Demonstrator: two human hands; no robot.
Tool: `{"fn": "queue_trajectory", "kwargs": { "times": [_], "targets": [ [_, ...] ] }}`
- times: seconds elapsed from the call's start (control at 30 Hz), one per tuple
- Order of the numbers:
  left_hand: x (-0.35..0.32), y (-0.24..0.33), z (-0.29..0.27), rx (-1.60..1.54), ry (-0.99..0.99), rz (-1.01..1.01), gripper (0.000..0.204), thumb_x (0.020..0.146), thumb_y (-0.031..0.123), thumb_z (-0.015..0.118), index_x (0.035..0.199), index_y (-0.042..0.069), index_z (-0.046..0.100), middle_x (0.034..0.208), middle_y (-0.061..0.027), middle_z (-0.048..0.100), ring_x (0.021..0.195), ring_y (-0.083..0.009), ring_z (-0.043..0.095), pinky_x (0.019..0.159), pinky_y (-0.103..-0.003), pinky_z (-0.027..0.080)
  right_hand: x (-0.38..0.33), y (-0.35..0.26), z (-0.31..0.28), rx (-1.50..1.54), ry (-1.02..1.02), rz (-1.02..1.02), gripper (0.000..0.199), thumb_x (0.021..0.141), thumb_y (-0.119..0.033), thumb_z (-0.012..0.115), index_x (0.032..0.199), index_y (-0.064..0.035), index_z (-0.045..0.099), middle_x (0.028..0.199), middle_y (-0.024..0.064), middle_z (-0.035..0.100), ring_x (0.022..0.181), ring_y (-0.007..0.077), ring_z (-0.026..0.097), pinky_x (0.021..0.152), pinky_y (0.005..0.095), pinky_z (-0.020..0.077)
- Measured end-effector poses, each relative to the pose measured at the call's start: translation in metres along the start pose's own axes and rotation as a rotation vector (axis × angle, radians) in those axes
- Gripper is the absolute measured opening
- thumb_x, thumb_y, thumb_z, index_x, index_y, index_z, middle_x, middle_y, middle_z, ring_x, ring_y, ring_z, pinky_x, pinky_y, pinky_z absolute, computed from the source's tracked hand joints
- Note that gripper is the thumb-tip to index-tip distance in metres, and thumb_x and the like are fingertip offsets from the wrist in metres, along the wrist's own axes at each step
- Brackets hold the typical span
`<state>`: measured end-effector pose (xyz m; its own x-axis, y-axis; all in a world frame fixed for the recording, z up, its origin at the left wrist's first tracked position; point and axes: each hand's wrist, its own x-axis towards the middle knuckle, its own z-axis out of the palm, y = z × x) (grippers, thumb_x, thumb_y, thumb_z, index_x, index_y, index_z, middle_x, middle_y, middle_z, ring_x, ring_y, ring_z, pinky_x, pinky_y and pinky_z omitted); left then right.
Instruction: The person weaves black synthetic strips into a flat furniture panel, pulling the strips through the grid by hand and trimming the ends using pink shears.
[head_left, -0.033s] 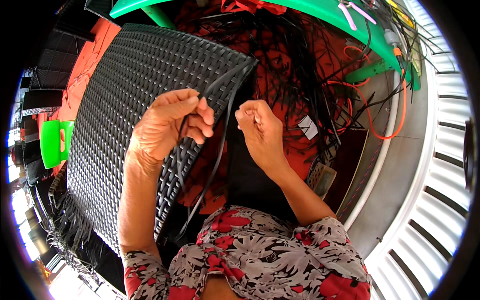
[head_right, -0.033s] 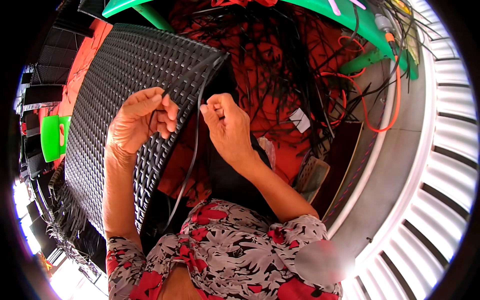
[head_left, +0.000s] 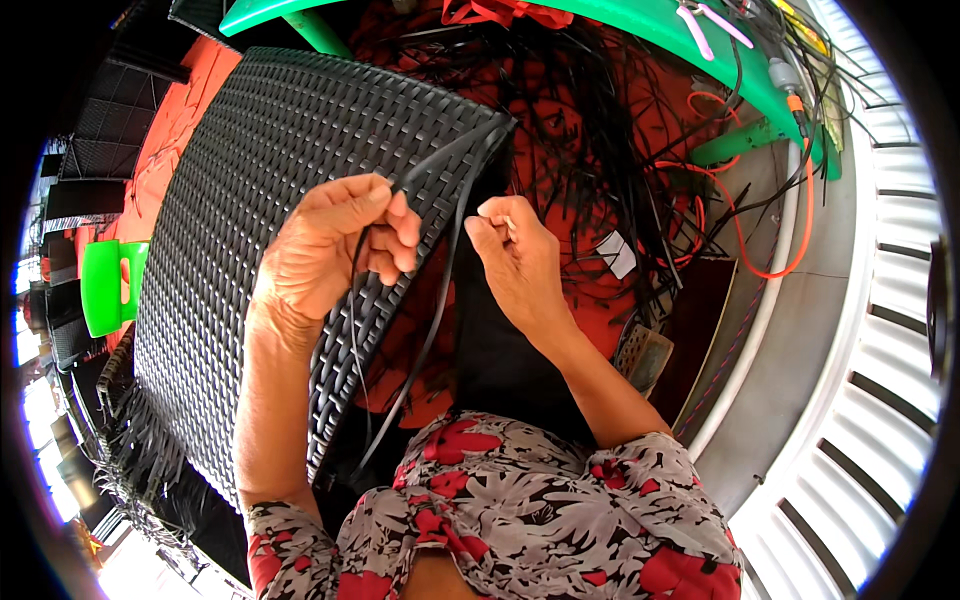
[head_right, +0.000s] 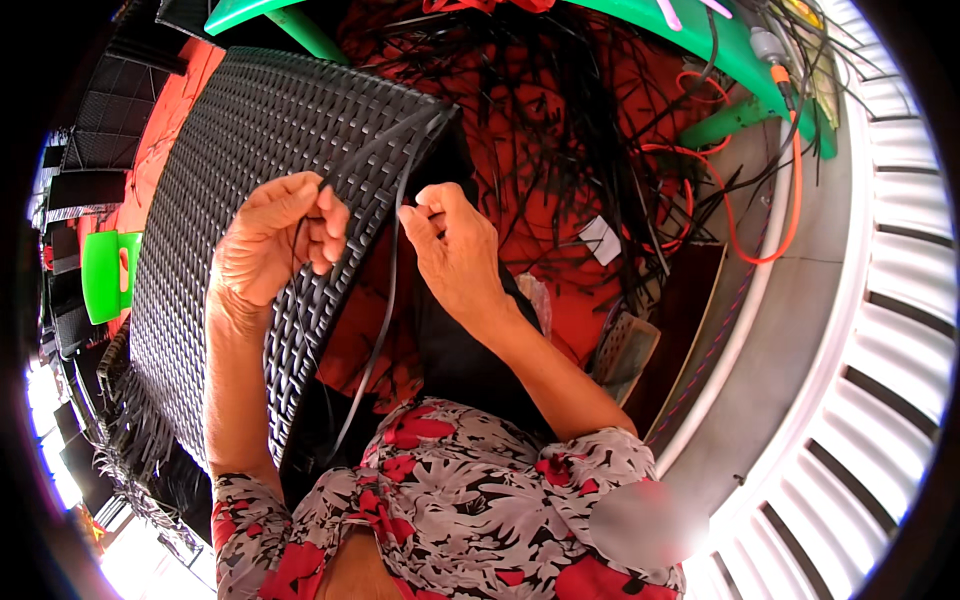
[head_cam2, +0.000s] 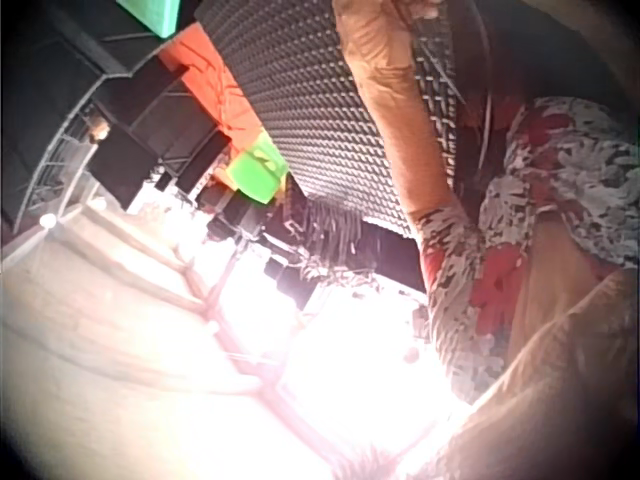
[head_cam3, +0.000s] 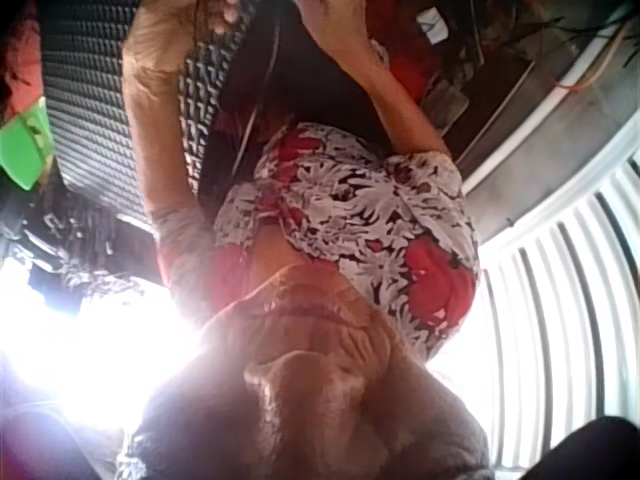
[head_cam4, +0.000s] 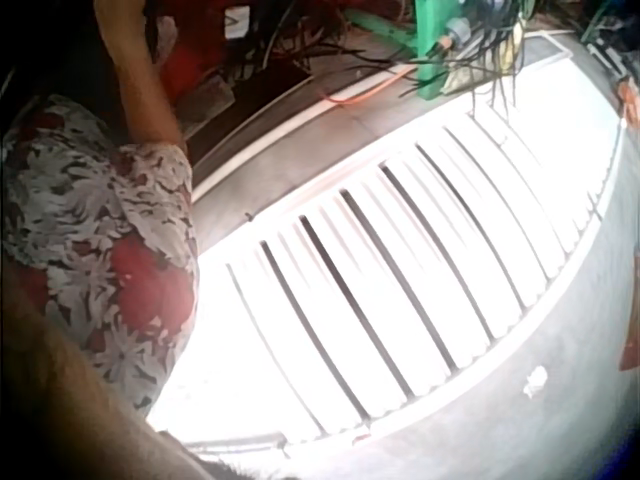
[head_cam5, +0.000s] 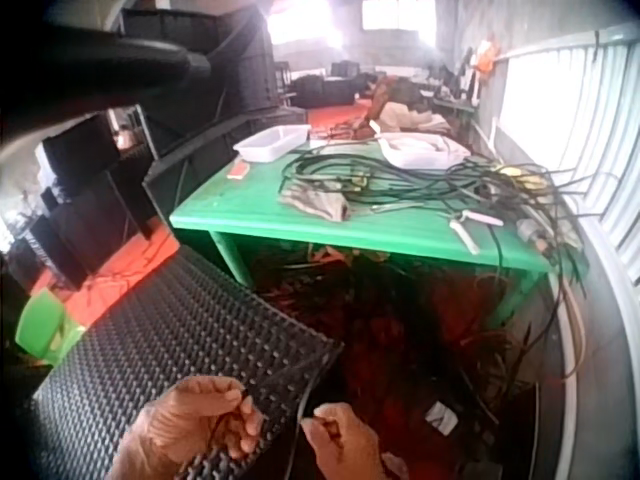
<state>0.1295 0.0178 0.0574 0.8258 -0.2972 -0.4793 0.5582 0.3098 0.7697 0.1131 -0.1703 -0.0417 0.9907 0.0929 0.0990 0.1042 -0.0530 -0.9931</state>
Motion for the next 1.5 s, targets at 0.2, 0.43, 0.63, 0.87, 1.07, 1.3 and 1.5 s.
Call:
{"fn": "queue_trajectory", "kwargs": {
  "times": [0.2, 0.43, 0.63, 0.87, 1.07, 1.3, 1.5],
  "targets": [
    [-0.002, 0.013, 0.002, -0.029, 0.024, 0.044, 0.024, 0.092, 0.024, 0.051, 0.082, 0.002, 0.055, 0.072, -0.0092, 0.059, 0.055, -0.0151, 0.057, 0.041, -0.02, 0.037, 0.011, 0.007, 0.014, -0.505, -0.092, 0.002, 0.034, 0.09, -0.033, 0.054, 0.08, -0.0002, 0.053, 0.063, 0.0115, 0.056, 0.054, 0.0275, 0.056, 0.05, 0.0368, 0.0433],
    [-0.001, 0.009, -0.002, -0.081, 0.05, 0.081, 0.024, 0.092, 0.024, 0.051, 0.079, 0.004, 0.054, 0.071, -0.009, 0.059, 0.056, -0.0144, 0.056, 0.039, -0.019, 0.031, 0.004, -0.022, -0.008, 0.413, -0.1, 0.326, 0.031, 0.094, -0.022, 0.048, 0.07, -0.0042, 0.055, 0.067, 0.0044, 0.059, 0.055, 0.0111, 0.054, 0.052, 0.023, 0.0407],
    [0.003, 0.012, 0.001, -0.112, 0.053, 0.099, 0.025, 0.091, 0.024, 0.053, 0.077, 0.004, 0.055, 0.07, -0.0093, 0.059, 0.055, -0.0149, 0.056, 0.039, -0.019, 0.031, 0.01, -0.025, -0.045, 0.748, -0.08, 0.451, 0.032, 0.094, -0.025, 0.051, 0.069, -0.0055, 0.055, 0.064, 0.0075, 0.057, 0.053, 0.014, 0.053, 0.05, 0.0252, 0.0434],
    [-0.001, 0.014, -0.003, -0.155, 0.163, 0.118, 0.025, 0.091, 0.025, 0.053, 0.076, 0.004, 0.054, 0.069, -0.0097, 0.058, 0.055, -0.0153, 0.055, 0.039, -0.02, 0.029, 0.007, -0.019, -0.07, 0.849, -0.021, 0.55, 0.024, 0.093, -0.026, 0.052, 0.081, -0.0052, 0.057, 0.059, -0.0001, 0.048, 0.047, 0.0073, 0.043, 0.041, 0.0216, 0.0326],
    [-0.001, 0.015, -0.008, -0.176, 0.139, 0.116, 0.025, 0.092, 0.024, 0.053, 0.076, 0.004, 0.054, 0.069, -0.0098, 0.057, 0.055, -0.0165, 0.054, 0.039, -0.02, 0.029, 0.008, -0.009, -0.091, 0.606, -0.013, 0.475, 0.018, 0.091, -0.014, 0.054, 0.097, 0.0005, 0.063, 0.058, -0.0018, 0.046, 0.046, 0.0031, 0.035, 0.042, 0.0184, 0.0271],
    [-0.001, 0.008, -0.015, -0.196, 0.157, 0.121, 0.025, 0.092, 0.023, 0.052, 0.075, 0.005, 0.052, 0.07, -0.0096, 0.055, 0.056, -0.0164, 0.052, 0.038, -0.019, 0.029, -0.009, -0.007, -0.084, 0.27, -0.202, 0.452, 0.018, 0.092, -0.013, 0.053, 0.101, -0.0004, 0.063, 0.061, -0.0022, 0.05, 0.049, 0.0023, 0.039, 0.045, 0.0173, 0.0294],
    [-0.003, -0.011, -0.039, -0.282, 0.24, 0.065, 0.027, 0.092, 0.025, 0.052, 0.074, 0.005, 0.051, 0.07, -0.0099, 0.054, 0.055, -0.0167, 0.052, 0.039, -0.019, 0.029, -0.02, 0.007, -0.074, -0.144, -0.192, 0.146, 0.017, 0.089, -0.008, 0.056, 0.099, 0.0036, 0.061, 0.064, 0.0071, 0.056, 0.053, 0.0134, 0.055, 0.05, 0.025, 0.042]
  ]
}}
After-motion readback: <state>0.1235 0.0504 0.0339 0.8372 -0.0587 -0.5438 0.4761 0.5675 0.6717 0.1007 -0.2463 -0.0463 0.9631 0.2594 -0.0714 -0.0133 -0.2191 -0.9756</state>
